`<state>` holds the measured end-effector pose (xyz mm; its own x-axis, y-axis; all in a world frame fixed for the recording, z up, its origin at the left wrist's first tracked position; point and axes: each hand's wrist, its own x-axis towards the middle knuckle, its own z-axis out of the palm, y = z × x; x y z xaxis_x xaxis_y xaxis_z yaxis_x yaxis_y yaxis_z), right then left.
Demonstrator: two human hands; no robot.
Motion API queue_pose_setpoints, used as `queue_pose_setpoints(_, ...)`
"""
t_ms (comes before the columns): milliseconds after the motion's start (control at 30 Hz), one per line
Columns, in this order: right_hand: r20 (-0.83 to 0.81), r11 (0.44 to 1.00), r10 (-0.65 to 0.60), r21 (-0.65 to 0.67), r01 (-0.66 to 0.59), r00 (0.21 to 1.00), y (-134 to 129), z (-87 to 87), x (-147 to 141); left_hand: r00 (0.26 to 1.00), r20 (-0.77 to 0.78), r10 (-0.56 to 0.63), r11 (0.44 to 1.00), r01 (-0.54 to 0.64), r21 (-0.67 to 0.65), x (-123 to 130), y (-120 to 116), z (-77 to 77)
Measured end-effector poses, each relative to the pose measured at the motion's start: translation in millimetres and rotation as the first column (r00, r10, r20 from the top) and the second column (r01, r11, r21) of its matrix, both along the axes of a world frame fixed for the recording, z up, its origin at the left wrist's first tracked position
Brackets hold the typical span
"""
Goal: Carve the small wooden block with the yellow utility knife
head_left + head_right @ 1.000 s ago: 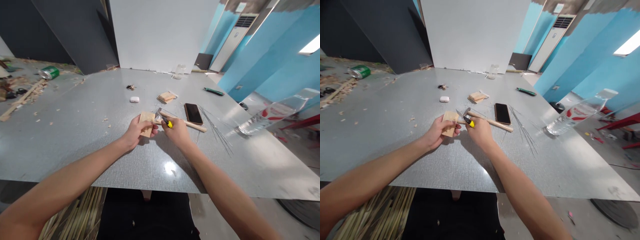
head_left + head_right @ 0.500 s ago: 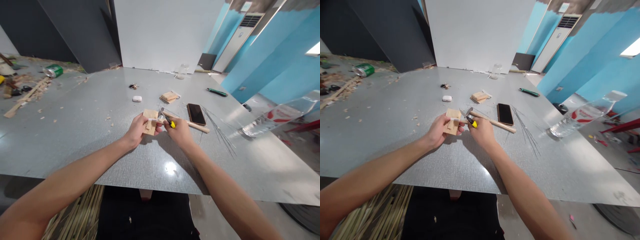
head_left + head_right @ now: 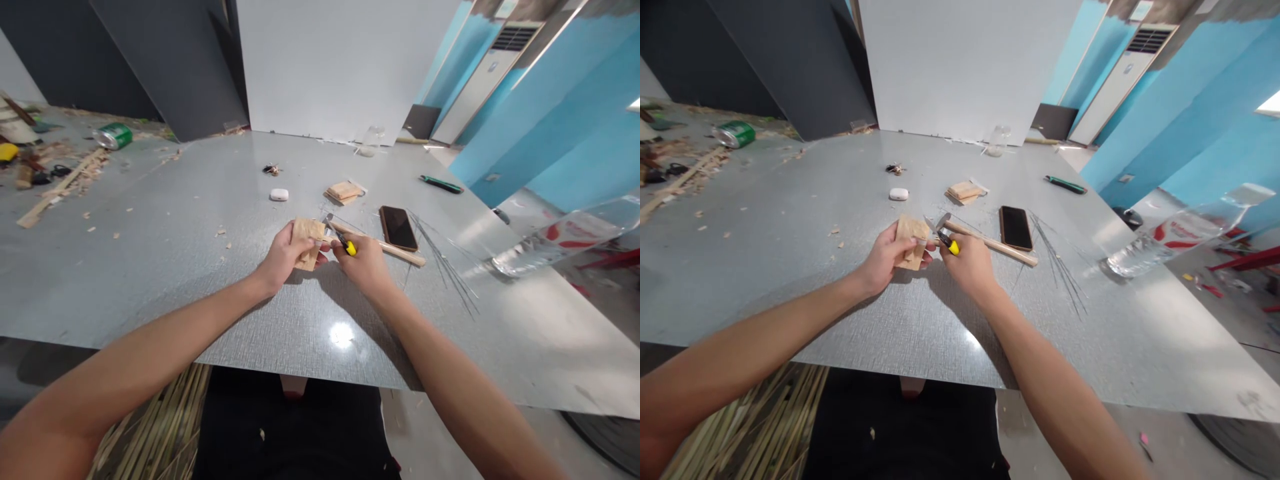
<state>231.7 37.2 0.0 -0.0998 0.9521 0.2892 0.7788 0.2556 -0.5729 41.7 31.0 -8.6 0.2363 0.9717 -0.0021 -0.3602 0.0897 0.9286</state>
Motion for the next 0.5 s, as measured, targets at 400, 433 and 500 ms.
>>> queue_pose_setpoints(400, -0.023, 1.0, 0.005, -0.03, -0.005, 1.0, -1.6, 1.1, -0.7, 0.999, -0.01, -0.036, 0.999, 0.036, 0.013, 1.1, 2.0, -0.4)
queue_pose_setpoints(433, -0.02, 1.0, 0.001, -0.027, -0.002, 1.0, -1.7, 1.3, -0.9, 0.999, -0.023, -0.036, 0.999, 0.036, 0.024, 0.9, 2.5, -1.6)
queue_pose_setpoints(500, -0.009, 1.0, -0.003, -0.019, 0.003, 1.0, -1.9, 2.0, -1.2, 0.998, -0.055, -0.03, 0.998, 0.033, 0.059, 0.6, 2.6, -3.7)
